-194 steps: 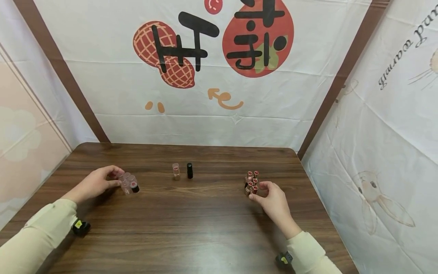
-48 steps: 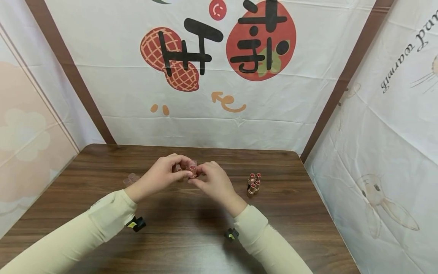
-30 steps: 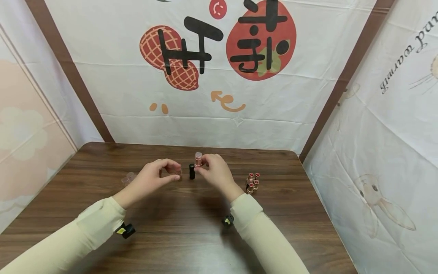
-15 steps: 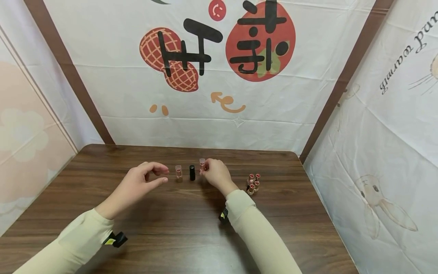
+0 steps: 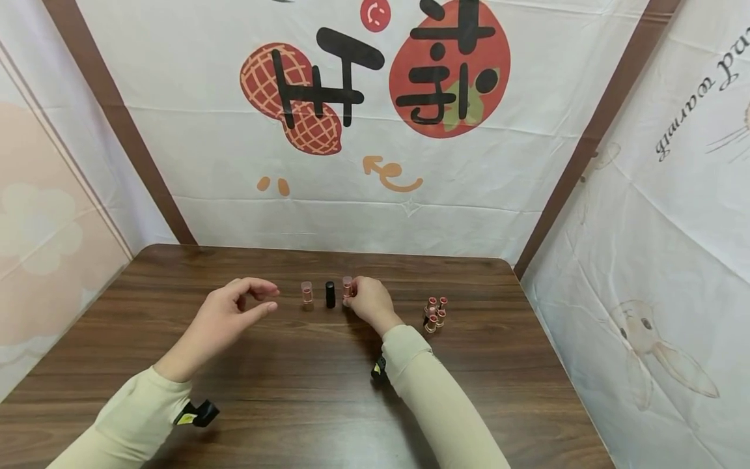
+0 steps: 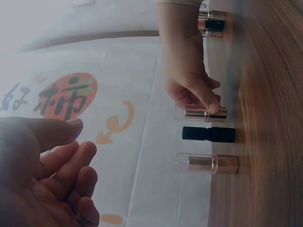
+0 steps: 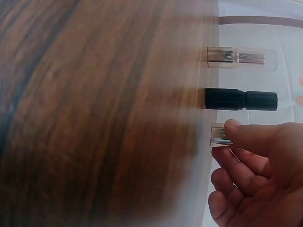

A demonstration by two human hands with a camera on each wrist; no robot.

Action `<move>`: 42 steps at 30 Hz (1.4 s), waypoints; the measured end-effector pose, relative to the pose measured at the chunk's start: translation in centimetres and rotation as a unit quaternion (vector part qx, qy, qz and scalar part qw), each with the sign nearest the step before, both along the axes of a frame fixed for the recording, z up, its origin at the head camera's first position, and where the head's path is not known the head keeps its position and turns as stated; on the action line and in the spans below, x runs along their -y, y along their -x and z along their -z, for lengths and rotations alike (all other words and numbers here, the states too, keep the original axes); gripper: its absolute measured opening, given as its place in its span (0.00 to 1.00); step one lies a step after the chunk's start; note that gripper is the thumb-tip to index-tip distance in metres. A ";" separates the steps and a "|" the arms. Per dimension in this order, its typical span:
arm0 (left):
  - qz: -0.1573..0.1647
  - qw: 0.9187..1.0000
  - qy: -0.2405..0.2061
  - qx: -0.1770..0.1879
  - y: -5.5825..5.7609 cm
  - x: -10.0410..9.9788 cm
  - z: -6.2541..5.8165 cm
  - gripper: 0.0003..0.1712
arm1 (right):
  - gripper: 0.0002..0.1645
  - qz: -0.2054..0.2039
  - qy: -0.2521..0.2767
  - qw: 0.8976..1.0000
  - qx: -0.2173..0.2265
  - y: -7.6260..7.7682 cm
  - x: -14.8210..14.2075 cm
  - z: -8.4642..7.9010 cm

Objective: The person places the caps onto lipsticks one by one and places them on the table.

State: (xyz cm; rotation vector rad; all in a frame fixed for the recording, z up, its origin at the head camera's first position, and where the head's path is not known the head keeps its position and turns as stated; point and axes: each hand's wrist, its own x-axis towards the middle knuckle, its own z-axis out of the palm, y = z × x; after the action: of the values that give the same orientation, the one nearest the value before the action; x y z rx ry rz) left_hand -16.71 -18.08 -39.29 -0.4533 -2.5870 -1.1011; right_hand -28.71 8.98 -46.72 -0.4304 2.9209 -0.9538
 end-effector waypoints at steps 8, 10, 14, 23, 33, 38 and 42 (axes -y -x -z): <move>-0.002 1.000 0.004 0.005 0.4 0.5 0.2 0.13 | 0.05 -0.001 0.006 1.000 0.009 0.2 0.2 0.6; -0.003 1.000 0.005 0.005 0.5 0.7 0.3 0.13 | 0.06 0.001 0.009 1.000 0.012 0.2 0.2 0.7; -0.008 1.000 0.009 0.009 0.7 1.6 0.1 0.13 | 0.07 0.001 0.011 1.000 0.016 0.2 0.3 0.7; -0.021 0.999 -0.015 0.044 1.0 4.4 -0.7 0.15 | 0.21 0.022 0.026 0.999 0.016 -0.4 0.1 0.4; -0.041 0.999 0.004 0.012 1.7 6.1 -1.6 0.14 | 0.27 0.056 0.055 0.996 -0.036 -2.8 -1.4 -2.4; -0.053 0.998 0.020 0.011 1.8 7.1 -1.5 0.15 | 0.28 0.046 0.084 0.994 -0.044 -4.4 -2.3 -3.3; -0.055 0.998 0.033 0.024 1.8 7.8 -1.4 0.17 | 0.28 0.035 0.109 0.992 -0.055 -5.6 -3.1 -3.6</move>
State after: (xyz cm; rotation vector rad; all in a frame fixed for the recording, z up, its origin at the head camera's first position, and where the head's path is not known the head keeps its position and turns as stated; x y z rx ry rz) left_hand -18.52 -25.88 -37.87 -0.2980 -2.6609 -1.0049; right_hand -23.15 12.07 -43.12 -0.4043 2.9561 -1.3066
